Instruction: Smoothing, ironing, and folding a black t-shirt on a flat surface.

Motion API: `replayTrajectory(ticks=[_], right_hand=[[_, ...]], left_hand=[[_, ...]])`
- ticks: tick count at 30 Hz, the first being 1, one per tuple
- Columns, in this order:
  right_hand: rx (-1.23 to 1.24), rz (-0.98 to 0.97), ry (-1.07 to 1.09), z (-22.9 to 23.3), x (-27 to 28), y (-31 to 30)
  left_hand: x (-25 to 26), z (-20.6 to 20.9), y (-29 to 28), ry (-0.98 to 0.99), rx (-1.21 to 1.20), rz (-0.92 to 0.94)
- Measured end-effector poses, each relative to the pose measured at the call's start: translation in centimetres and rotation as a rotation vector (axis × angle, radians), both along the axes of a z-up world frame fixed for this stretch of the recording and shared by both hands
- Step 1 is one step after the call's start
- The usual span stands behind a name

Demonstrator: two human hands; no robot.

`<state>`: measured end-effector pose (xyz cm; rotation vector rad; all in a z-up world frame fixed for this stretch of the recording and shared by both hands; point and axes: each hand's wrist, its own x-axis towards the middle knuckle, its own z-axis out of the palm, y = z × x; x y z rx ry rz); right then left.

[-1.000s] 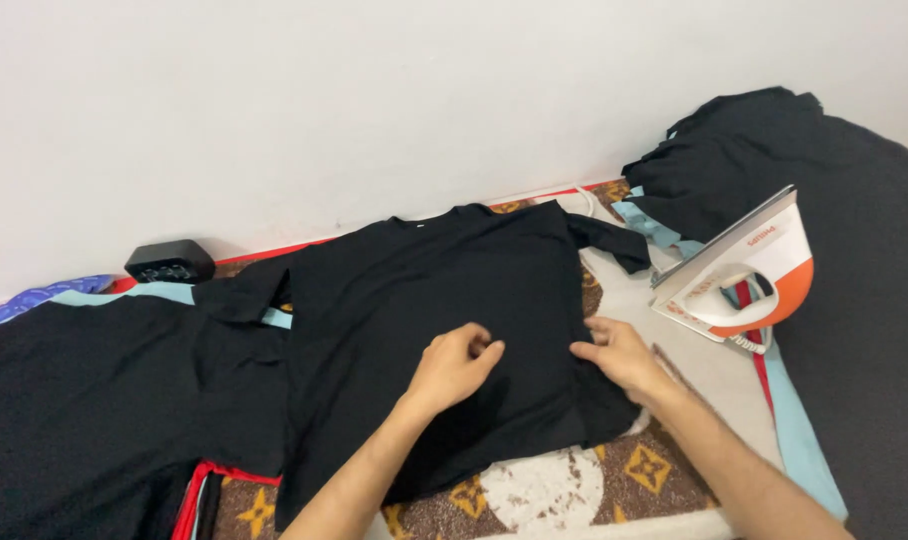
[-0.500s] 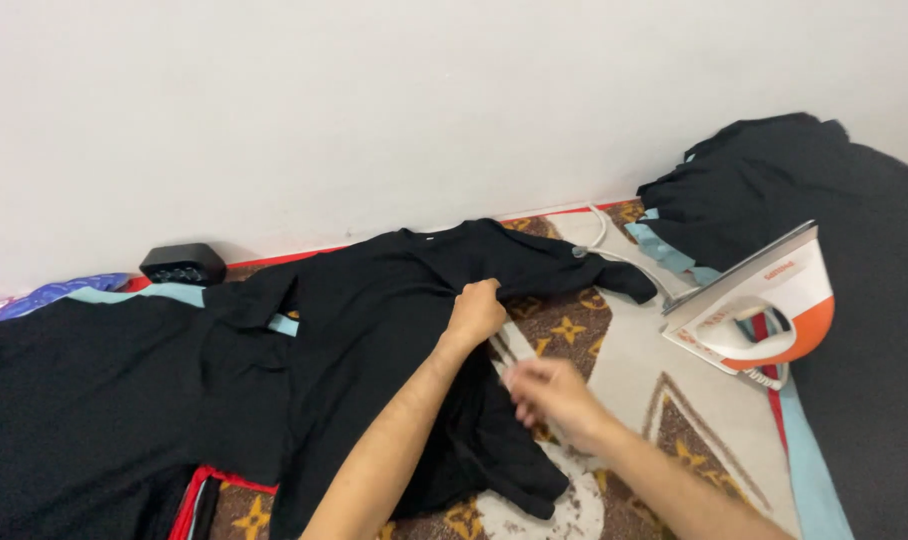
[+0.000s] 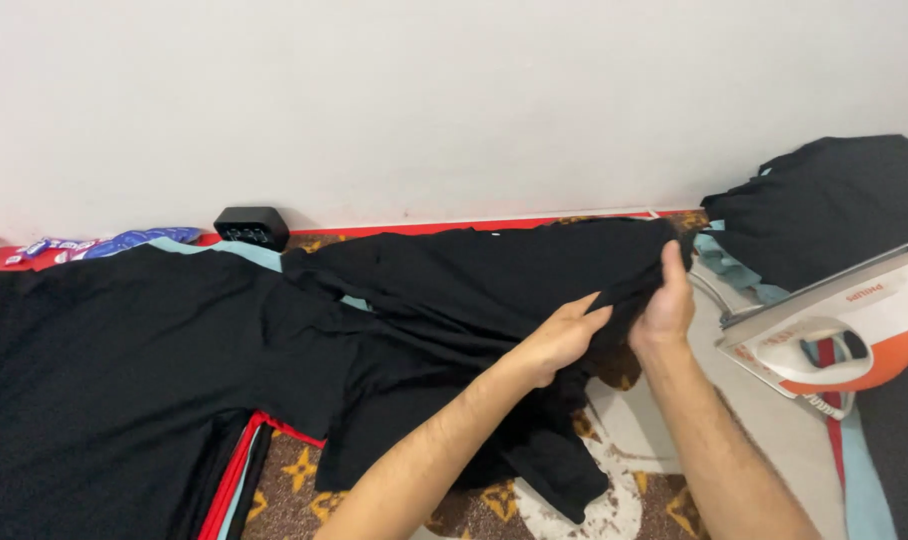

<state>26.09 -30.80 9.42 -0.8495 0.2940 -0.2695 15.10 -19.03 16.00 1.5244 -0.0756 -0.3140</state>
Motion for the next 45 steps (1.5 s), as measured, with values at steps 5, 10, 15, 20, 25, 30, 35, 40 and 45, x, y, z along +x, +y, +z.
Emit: replayTrajectory(ticks=[5,10,15,20,25,30,35,40,45], right_hand=[[0.060,0.150,-0.269,4.2,-1.5,1.2],[0.072,0.362,-0.745,1.4,4.6,5.6],[-1.031,1.023,-0.279,8.8,-0.4,13.1],[-1.640,0.885,-0.472,-0.9,6.6,11.3],[-1.867,0.661,0.090,-9.4,13.6,7.2],[-1.867,0.597,0.114,-11.6,13.4,6.8],[-1.527,0.484,-0.327,-9.3,11.0,6.3],[-1.086,0.576,-0.411,-9.5,12.3,4.0],[-0.494,0.623,-0.459,-5.5,9.4,6.0]], left_hand=[[2.6,-6.7,-1.4,0.098,-0.433,-0.060],[-2.0,1.0,5.8,0.129,-0.463,0.067],[-4.6,4.8,15.9,0.115,-0.177,0.599],[-4.7,-6.9,29.6,0.212,0.538,0.690],[-0.4,-8.1,30.1,0.027,1.187,0.587],[11.6,-11.4,25.0,-0.422,1.346,0.131],[16.2,-10.8,20.4,-0.324,1.252,-0.024],[19.0,-12.6,22.2,-0.393,1.158,0.015],[13.0,-3.8,22.2,-0.634,0.751,0.241]])
